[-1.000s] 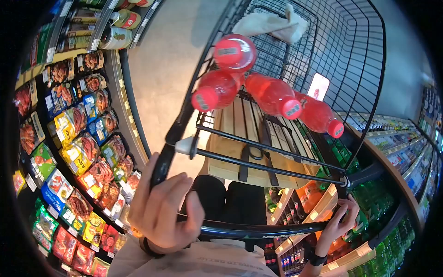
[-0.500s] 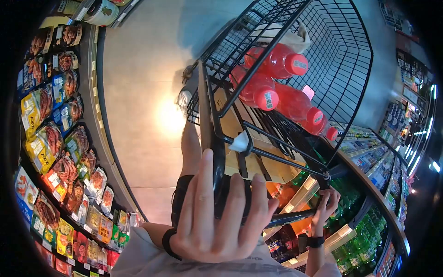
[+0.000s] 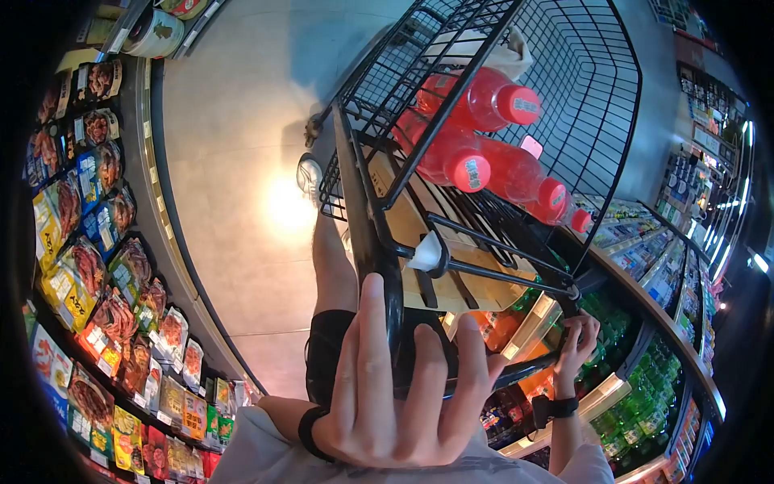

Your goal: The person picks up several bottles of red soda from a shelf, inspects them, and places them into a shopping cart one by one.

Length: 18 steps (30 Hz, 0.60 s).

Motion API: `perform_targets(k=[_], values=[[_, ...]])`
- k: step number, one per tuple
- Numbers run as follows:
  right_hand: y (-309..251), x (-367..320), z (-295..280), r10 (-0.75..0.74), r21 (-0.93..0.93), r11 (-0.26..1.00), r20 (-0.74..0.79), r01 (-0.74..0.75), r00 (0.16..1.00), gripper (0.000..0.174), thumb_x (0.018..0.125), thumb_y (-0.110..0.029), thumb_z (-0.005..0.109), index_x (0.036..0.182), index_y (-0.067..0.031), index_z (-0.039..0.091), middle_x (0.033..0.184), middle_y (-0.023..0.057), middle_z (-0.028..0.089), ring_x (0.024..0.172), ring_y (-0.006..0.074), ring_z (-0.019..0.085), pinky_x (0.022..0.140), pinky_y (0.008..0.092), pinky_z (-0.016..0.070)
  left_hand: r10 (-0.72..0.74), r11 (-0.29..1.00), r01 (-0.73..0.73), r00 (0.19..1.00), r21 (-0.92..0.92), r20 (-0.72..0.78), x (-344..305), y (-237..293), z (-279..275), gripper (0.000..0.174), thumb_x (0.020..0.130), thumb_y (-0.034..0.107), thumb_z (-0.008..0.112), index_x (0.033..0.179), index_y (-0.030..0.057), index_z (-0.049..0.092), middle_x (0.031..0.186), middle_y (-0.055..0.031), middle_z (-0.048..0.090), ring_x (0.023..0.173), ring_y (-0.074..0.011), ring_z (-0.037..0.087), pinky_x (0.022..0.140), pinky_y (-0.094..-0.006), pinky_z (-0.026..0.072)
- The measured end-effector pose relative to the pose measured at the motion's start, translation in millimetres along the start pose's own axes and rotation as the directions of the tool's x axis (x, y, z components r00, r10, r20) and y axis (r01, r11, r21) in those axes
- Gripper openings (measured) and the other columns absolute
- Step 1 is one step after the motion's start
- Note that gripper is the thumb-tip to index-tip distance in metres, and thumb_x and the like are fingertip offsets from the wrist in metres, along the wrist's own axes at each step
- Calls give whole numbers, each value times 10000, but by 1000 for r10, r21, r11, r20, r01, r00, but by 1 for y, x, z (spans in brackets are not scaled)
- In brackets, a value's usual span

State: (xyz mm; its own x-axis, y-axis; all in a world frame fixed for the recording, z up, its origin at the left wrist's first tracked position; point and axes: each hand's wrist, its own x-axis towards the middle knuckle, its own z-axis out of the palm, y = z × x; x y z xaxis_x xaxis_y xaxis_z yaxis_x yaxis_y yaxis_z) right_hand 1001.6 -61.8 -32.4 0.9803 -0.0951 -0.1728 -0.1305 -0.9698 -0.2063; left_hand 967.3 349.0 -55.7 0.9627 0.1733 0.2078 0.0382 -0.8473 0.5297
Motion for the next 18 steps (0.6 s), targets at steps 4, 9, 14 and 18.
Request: perform_targets(k=[4, 9, 14, 18], values=[[34, -3, -2, 13, 45, 999, -44, -11, 999, 289, 1039, -188, 596, 840, 12, 660, 974, 109, 639, 1170, 286, 599, 1054, 411, 417, -12, 1000, 12, 1000, -22, 1, 4, 3, -4, 263, 991, 275, 659, 1002, 30, 753, 798, -105, 588, 995, -520, 744, 673, -493, 637], [30, -4, 7, 1, 132, 991, -181, 23, 984, 141, 974, -71, 645, 881, 33, 669, 977, 144, 676, 1006, 277, 659, 922, 390, 507, -48, 997, 49, 999, 63, -20, 5, 18, -8, 146, 888, 169, 739, 967, 47, 744, 852, -134, 667, 1134, -442, 703, 857, -453, 606], [14, -13, -3, -66, 145, 980, -403, 135, 913, 65, 921, -65, 678, 954, -13, 701, 916, 176, 684, 858, 349, 661, 782, 429, 536, -3, 1000, 5, 993, 18, -119, 0, 25, -7, 123, 898, 189, 739, 943, 75, 750, 953, -140, 749, 1002, -401, 720, 753, -474, 580], [21, -19, 5, -49, 227, 953, -537, 200, 842, 123, 879, -154, 712, 852, -37, 687, 836, 160, 678, 802, 350, 669, 725, 450, 543, -237, 962, 234, 972, 140, 2, -8, 33, -2, 197, 913, 245, 672, 915, 67, 756, 882, -209, 735, 876, -421, 711, 736, -535, 562]])
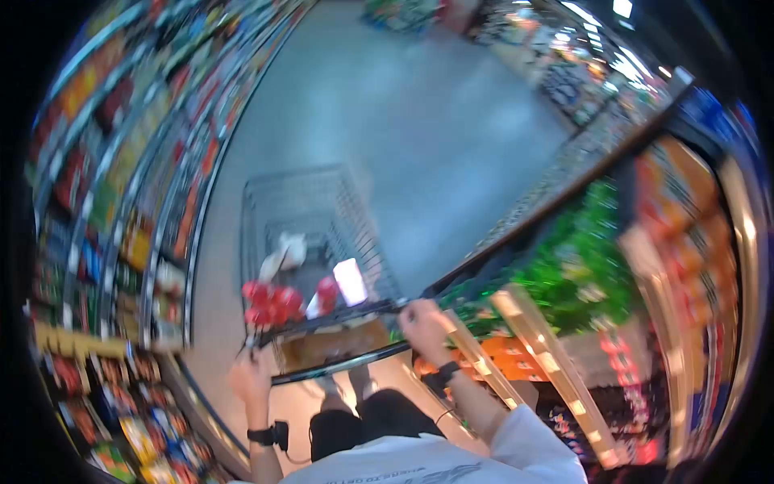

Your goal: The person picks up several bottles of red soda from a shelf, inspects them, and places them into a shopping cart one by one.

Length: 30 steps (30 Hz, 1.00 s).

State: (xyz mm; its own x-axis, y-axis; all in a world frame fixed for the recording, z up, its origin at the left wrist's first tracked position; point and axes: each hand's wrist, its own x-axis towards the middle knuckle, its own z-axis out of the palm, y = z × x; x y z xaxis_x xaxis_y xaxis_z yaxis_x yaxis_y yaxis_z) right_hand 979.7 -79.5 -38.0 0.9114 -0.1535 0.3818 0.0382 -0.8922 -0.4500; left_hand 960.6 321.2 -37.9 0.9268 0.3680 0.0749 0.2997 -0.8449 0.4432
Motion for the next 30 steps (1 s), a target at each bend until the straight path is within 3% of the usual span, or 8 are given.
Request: perform_targets(k=[3, 9, 13, 17, 19, 21, 28, 30], values=[[-3, -1, -8, 23, 53, 998, 4, -24, 1000, 141, 850, -188, 733, 784, -72, 688, 797, 138, 690, 821, 323, 705, 712, 428, 571, 157, 979, -138, 980, 148, -121, 1, -7, 6, 239, 895, 269, 679, 877, 50, 771, 802, -223, 723, 807, -426, 697, 721, -552, 549], [-4, -50, -81, 62, 671, 732, 109, -119, 992, 166, 956, -177, 649, 936, -14, 671, 899, 141, 683, 821, 323, 680, 744, 405, 536, 158, 974, -133, 980, 184, -124, 2, 1, 8, 302, 889, 320, 683, 844, 32, 761, 824, -226, 724, 812, -425, 708, 752, -554, 546], [55, -160, -93, 32, 595, 793, 173, -130, 984, 181, 937, -220, 653, 973, -76, 757, 857, 99, 756, 762, 227, 715, 688, 381, 555, 225, 953, -190, 965, 236, -131, 5, -20, 16, 347, 900, 372, 664, 896, 43, 774, 869, -216, 746, 856, -425, 728, 790, -545, 557], [122, -309, -98, 383, 562, 731, 129, -386, 915, 198, 961, -98, 628, 1128, -30, 709, 967, 74, 748, 844, 195, 699, 802, 368, 576, 208, 957, -188, 976, 222, -69, 21, -34, 24, 395, 895, 432, 672, 1040, 91, 810, 964, -170, 784, 882, -409, 736, 808, -551, 560], [91, -343, -166, 662, 561, 522, 208, -643, 720, 198, 980, -96, 605, 1132, -7, 696, 964, 88, 744, 857, 185, 701, 822, 360, 583, 244, 944, -224, 968, 243, -54, 23, -34, 16, 428, 910, 456, 640, 1074, 99, 810, 975, -172, 785, 896, -422, 733, 814, -556, 559], [110, -394, -156, 786, 689, 390, 96, -610, 611, 214, 999, -89, 578, 1161, 16, 671, 989, 93, 735, 891, 176, 706, 821, 350, 591, 250, 948, -234, 967, 214, -52, 24, -35, 21, 441, 917, 464, 621, 1067, 93, 809, 987, -176, 787, 912, -429, 733, 818, -559, 558], [132, -433, -196, 848, 729, 402, -69, -553, 525, 215, 1065, -158, 613, 1214, -8, 649, 1041, 60, 714, 958, 162, 711, 829, 327, 606, 322, 919, -316, 947, 235, 16, 28, -31, 15, 416, 962, 435, 572, 1058, 107, 809, 1006, -226, 775, 904, -461, 728, 739, -577, 558], [158, -423, -206, 868, 728, 416, -140, -545, 476, 228, 1040, -147, 630, 1210, 3, 657, 1016, 68, 715, 901, 152, 713, 777, 309, 604, 505, 863, -498, 856, 83, -111, 28, -34, 20, 391, 1014, 324, 594, 968, -32, 749, 925, -276, 736, 866, -500, 697, 721, -588, 529]])
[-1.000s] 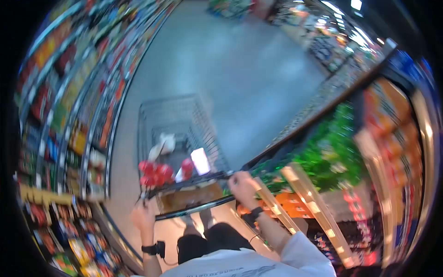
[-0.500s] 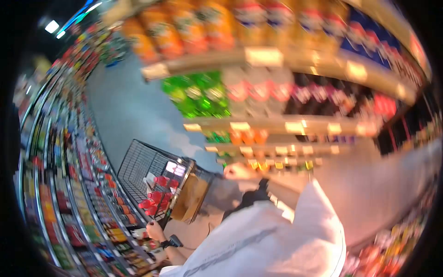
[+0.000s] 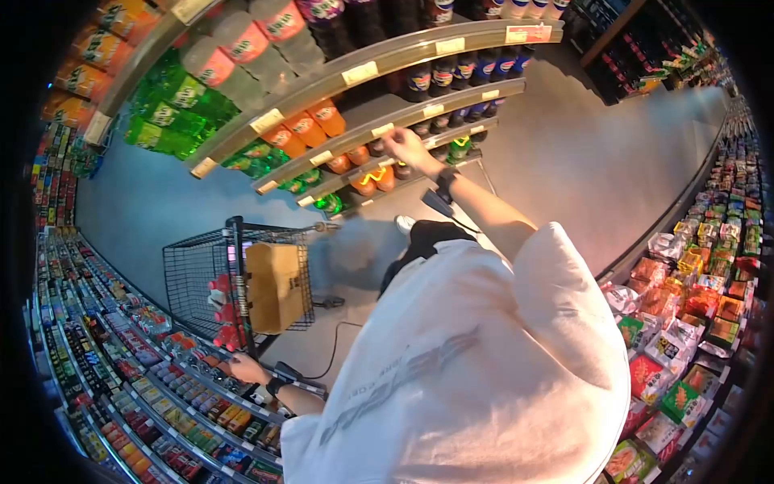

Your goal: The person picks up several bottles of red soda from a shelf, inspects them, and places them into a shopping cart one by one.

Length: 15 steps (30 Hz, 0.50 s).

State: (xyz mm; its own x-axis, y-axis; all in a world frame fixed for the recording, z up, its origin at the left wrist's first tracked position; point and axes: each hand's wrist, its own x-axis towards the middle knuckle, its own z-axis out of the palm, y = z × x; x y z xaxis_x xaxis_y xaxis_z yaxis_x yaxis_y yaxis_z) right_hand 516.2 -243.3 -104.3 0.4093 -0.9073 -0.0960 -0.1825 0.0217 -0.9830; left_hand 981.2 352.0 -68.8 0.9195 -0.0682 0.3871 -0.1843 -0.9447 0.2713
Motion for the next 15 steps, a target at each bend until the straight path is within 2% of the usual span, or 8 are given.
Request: perform_targets(k=[3, 5, 8, 9, 11, 13, 14, 15], values=[[0, 38, -8, 54, 197, 979, -33, -47, 998, 283, 1007, -119, 637, 1245, 33, 643, 1057, 99, 714, 859, 161, 716, 762, 307, 610, 59, 971, -59, 998, -231, -7, -32, 70, -24, 437, 1063, 318, 610, 1019, -106, 710, 955, -327, 718, 891, -496, 675, 807, -542, 526], [-13, 60, -7, 55, 190, 981, -56, -43, 997, 508, 985, -84, 634, 1452, 37, 478, 1033, 123, 714, 822, 189, 724, 758, 318, 618, 164, 931, -162, 986, -328, -22, -53, 107, -21, 420, 1064, 320, 617, 1117, -83, 726, 1028, -285, 735, 962, -447, 686, 876, -490, 535], [5, 100, -6, -139, 94, 983, -168, 156, 976, 817, 966, -118, 646, 1605, 53, 166, 889, 111, 724, 750, 180, 723, 731, 349, 606, 162, 986, -162, 987, 50, 9, -98, 140, -12, 652, 1033, 408, 643, 1480, -51, 522, 1505, -356, 497, 1409, -497, 447, 1138, -580, 373], [-32, 85, -6, -125, 33, 990, -208, 135, 970, 729, 949, -133, 660, 1524, 80, 267, 935, 143, 742, 772, 218, 744, 741, 375, 609, 178, 984, -176, 982, 36, -63, -108, 129, 7, 687, 1020, 393, 666, 1508, -56, 488, 1505, -383, 478, 1434, -499, 426, 1172, -544, 363], [-37, 101, -16, -424, -340, 881, -257, 330, 868, 614, 934, -135, 668, 1407, 83, 342, 985, 184, 755, 779, 280, 764, 739, 394, 614, 111, 957, -94, 993, -274, 47, -132, 148, -21, 684, 1011, 350, 680, 1516, -61, 472, 1488, -361, 505, 1425, -472, 452, 1172, -524, 369], [-42, 116, -22, -565, -422, 802, -309, 422, 765, 512, 930, -120, 660, 1314, 69, 378, 1029, 215, 759, 768, 328, 775, 721, 407, 621, -1, 910, 71, 986, -407, 169, -157, 139, -28, 674, 1005, 324, 685, 1519, -56, 468, 1460, -344, 535, 1390, -455, 497, 1151, -510, 395], [-46, 122, -21, -363, -182, 931, -351, 317, 863, 569, 929, -115, 671, 1356, 71, 344, 1055, 226, 757, 732, 331, 775, 702, 407, 625, -45, 868, 149, 973, -473, 225, -166, 136, -31, 670, 1003, 310, 688, 1520, -53, 466, 1446, -335, 550, 1372, -446, 520, 1141, -504, 408], [-54, 123, -23, -357, -85, 933, -336, 349, 872, 413, 968, -37, 649, 1305, 43, 422, 1038, 172, 732, 774, 251, 766, 658, 353, 635, -89, 878, 186, 969, -441, 230, -174, 132, -35, 664, 1000, 305, 690, 1518, -49, 470, 1434, -328, 562, 1352, -438, 540, 1128, -500, 422]])
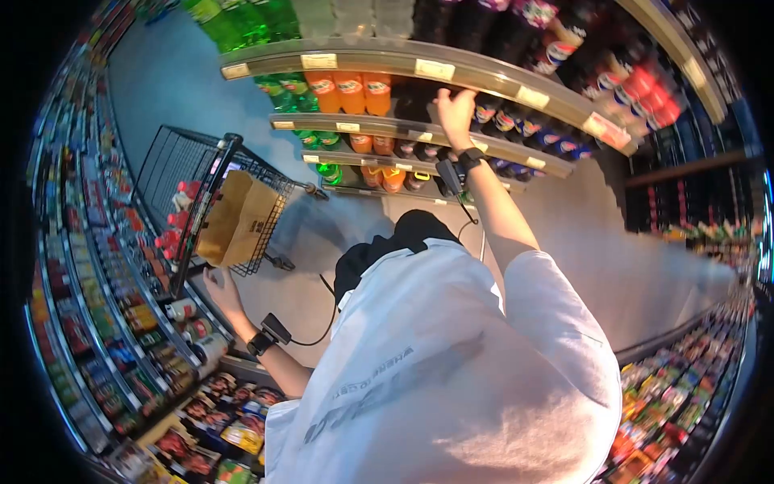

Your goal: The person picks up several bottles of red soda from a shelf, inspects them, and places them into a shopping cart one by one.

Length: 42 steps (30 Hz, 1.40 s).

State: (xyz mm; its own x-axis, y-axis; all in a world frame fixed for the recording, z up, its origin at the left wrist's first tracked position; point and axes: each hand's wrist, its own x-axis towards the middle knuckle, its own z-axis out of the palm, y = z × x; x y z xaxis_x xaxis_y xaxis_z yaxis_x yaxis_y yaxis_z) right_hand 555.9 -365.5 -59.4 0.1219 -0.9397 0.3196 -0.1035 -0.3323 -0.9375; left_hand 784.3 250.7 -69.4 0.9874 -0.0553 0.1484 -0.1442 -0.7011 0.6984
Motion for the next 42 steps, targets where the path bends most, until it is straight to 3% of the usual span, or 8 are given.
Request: perform_targets(k=[4, 8, 14, 20, 24, 28, 32, 42], values=[[14, 34, -2, 172, -15, 985, -3, -172, 985, 242, 1009, -71, 651, 1208, 59, 606, 929, 156, 740, 683, 243, 758, 575, 331, 624, -99, 992, 102, 994, 76, -40, -41, -19, -20, 632, 987, 273, 703, 1502, -28, 495, 1378, -309, 614, 1276, -415, 611, 1067, -486, 479], [27, 58, -6, 370, 412, 836, 65, -363, 927, 226, 1014, -55, 671, 1226, 9, 625, 1157, 152, 709, 883, 296, 754, 713, 407, 689, -194, 981, 195, 981, 1, -25, -60, -17, -38, 611, 984, 235, 700, 1497, -27, 498, 1353, -295, 639, 1246, -394, 639, 1051, -485, 492], [43, 59, -9, 351, 102, 928, 83, -359, 933, 196, 1014, -112, 673, 1155, 23, 693, 1041, 123, 769, 870, 221, 771, 694, 342, 659, -175, 984, 175, 985, -40, -4, -67, 6, -55, 587, 993, 207, 684, 1503, -13, 495, 1349, -279, 651, 1220, -361, 664, 1038, -460, 510], [-3, 11, 7, -189, -512, 842, 15, 170, 982, 391, 884, -310, 862, 1064, 12, 732, 918, 142, 789, 887, 330, 775, 742, 425, 592, -156, 985, 157, 988, -69, 21, -62, 27, -65, 578, 1000, 181, 675, 1513, -13, 492, 1379, -266, 637, 1248, -358, 650, 1045, -463, 511], [-24, -18, 2, -148, -664, 721, 130, 197, 980, 525, 848, -472, 860, 1110, -35, 732, 1005, 233, 721, 956, 448, 690, 867, 515, 562, -134, 988, 137, 990, -74, 44, -61, 33, -66, 574, 1007, 176, 668, 1522, -2, 489, 1384, -262, 634, 1255, -351, 644, 1039, -457, 519], [-35, -29, -1, -363, -662, 620, 234, 421, 902, 666, 896, -473, 818, 1304, -8, 571, 1191, 233, 649, 1124, 455, 627, 927, 541, 526, -125, 989, 127, 991, -75, 37, -58, 31, -69, 582, 1016, 202, 665, 1529, 5, 475, 1369, -262, 646, 1223, -330, 673, 1046, -438, 512], [-24, -32, -9, -221, -580, 712, 352, 397, 910, 740, 921, -398, 803, 1449, -47, 420, 1317, 285, 567, 1013, 538, 666, 829, 549, 575, -125, 988, 130, 990, -80, 63, -50, 31, -73, 574, 1019, 195, 663, 1527, 2, 476, 1363, -255, 649, 1210, -322, 678, 1024, -426, 526], [-79, -62, -38, -235, -444, 803, 377, 398, 896, 638, 910, -152, 803, 1490, -156, 537, 1414, 224, 485, 1066, 485, 683, 882, 510, 612, 126, 975, -88, 975, -204, 183, 3, 97, -73, 380, 1044, 128, 635, 1401, 2, 600, 1144, -172, 731, 1004, -236, 727, 870, -359, 580]])
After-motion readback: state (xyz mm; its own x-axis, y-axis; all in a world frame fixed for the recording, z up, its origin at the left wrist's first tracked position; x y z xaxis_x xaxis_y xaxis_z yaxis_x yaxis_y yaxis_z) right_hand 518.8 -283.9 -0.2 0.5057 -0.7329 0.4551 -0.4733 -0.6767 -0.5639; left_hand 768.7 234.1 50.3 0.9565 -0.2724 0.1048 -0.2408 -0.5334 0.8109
